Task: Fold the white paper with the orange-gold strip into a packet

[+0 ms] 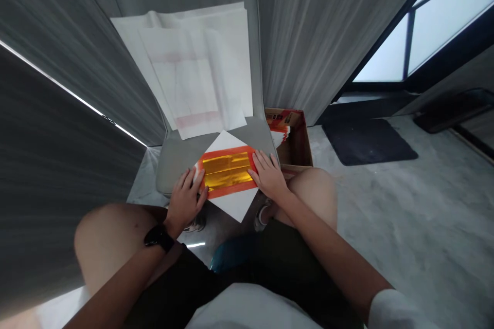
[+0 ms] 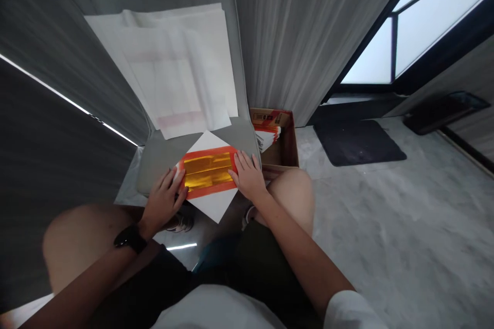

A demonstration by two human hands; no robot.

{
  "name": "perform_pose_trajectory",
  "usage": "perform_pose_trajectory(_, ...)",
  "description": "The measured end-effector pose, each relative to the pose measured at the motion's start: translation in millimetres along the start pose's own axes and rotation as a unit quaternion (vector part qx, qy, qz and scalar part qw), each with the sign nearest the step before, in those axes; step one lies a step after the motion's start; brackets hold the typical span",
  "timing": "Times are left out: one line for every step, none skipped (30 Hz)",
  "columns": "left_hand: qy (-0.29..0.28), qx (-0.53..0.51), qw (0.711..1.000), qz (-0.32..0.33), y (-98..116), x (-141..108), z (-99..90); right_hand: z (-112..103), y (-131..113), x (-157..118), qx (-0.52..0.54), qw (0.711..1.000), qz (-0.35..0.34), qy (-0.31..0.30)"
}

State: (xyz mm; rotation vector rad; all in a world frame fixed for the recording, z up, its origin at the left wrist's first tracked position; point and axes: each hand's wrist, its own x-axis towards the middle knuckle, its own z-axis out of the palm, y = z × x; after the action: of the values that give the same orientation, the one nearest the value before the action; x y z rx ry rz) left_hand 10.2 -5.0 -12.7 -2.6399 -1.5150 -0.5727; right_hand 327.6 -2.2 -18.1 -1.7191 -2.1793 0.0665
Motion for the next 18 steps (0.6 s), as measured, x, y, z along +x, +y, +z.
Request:
perform_pose_trajectory(-0.004, 0.006, 1.000, -0.001, 1, 1, -1.4, 0, -1, 0, 0.000, 1.000, 0.003, 0.002)
perform_pose_trajectory(-0.008, 0.012, 1.000, -0.003, 2, 2, -3.2, 1, -2, -1, 0.000, 1.000, 0.005, 0.002)
perform_pose_trajectory(-0.010, 0.018, 1.000, -0.004, 2, 3, -5.4, 1, -3, -1, 0.000, 1.000, 0.008, 0.001)
perform_pose_trajectory(-0.011, 0.021, 1.000, -0.003, 2, 4, -7.8, 1, -4, 0, 0.000, 1.000, 0.010, -0.003)
perform_pose_trajectory(-0.013, 0.021, 1.000, 0.002, 0, 5, -10.1, 1, -4, 0, 0.000, 1.000, 0.010, -0.008)
perform_pose_trajectory(-0.018, 0.017, 1.000, 0.017, -2, 6, -12.2, 1, -3, 1, -0.001, 1.000, 0.006, -0.014)
perform_pose_trajectory(-0.029, 0.009, 0.999, 0.041, -6, 8, -13.8, 0, -1, 1, -0.003, 1.000, -0.002, -0.022)
perform_pose_trajectory(-0.047, -0.003, 0.996, 0.071, -11, 9, -14.8, -1, 1, 2, -0.005, 0.999, -0.014, -0.031)
perform_pose_trajectory(-0.068, -0.015, 0.992, 0.103, -17, 11, -14.9, -2, 5, 2, -0.008, 0.999, -0.029, -0.039)
perform_pose_trajectory(-0.090, -0.025, 0.987, 0.132, -24, 12, -14.4, -4, 9, 3, -0.010, 0.998, -0.045, -0.047)
perform_pose_trajectory(-0.109, -0.032, 0.982, 0.152, -30, 14, -13.3, -7, 15, 3, -0.010, 0.997, -0.062, -0.055)
perform_pose_trajectory(-0.122, -0.038, 0.978, 0.163, -37, 15, -11.7, -10, 20, 2, -0.009, 0.995, -0.080, -0.063)
perform_pose_trajectory(-0.129, -0.043, 0.976, 0.168, -42, 17, -10.1, -13, 26, 2, -0.007, 0.992, -0.100, -0.073)
perform_pose_trajectory(-0.130, -0.048, 0.976, 0.170, -47, 18, -8.5, -17, 32, 1, -0.006, 0.989, -0.123, -0.083)
perform_pose_trajectory(-0.128, -0.054, 0.975, 0.173, -51, 19, -7.2, -20, 38, 0, -0.007, 0.985, -0.145, -0.094)
perform_pose_trajectory(-0.124, -0.061, 0.974, 0.178, -54, 19, -6.4, -24, 42, -2, -0.008, 0.980, -0.167, -0.104)
perform_pose_trajectory(-0.119, -0.069, 0.974, 0.182, -56, 19, -6.1, -27, 46, -3, -0.011, 0.976, -0.185, -0.112)
perform_pose_trajectory(-0.114, -0.076, 0.973, 0.187, -57, 18, -6.2, -30, 49, -5, -0.014, 0.973, -0.200, -0.117)
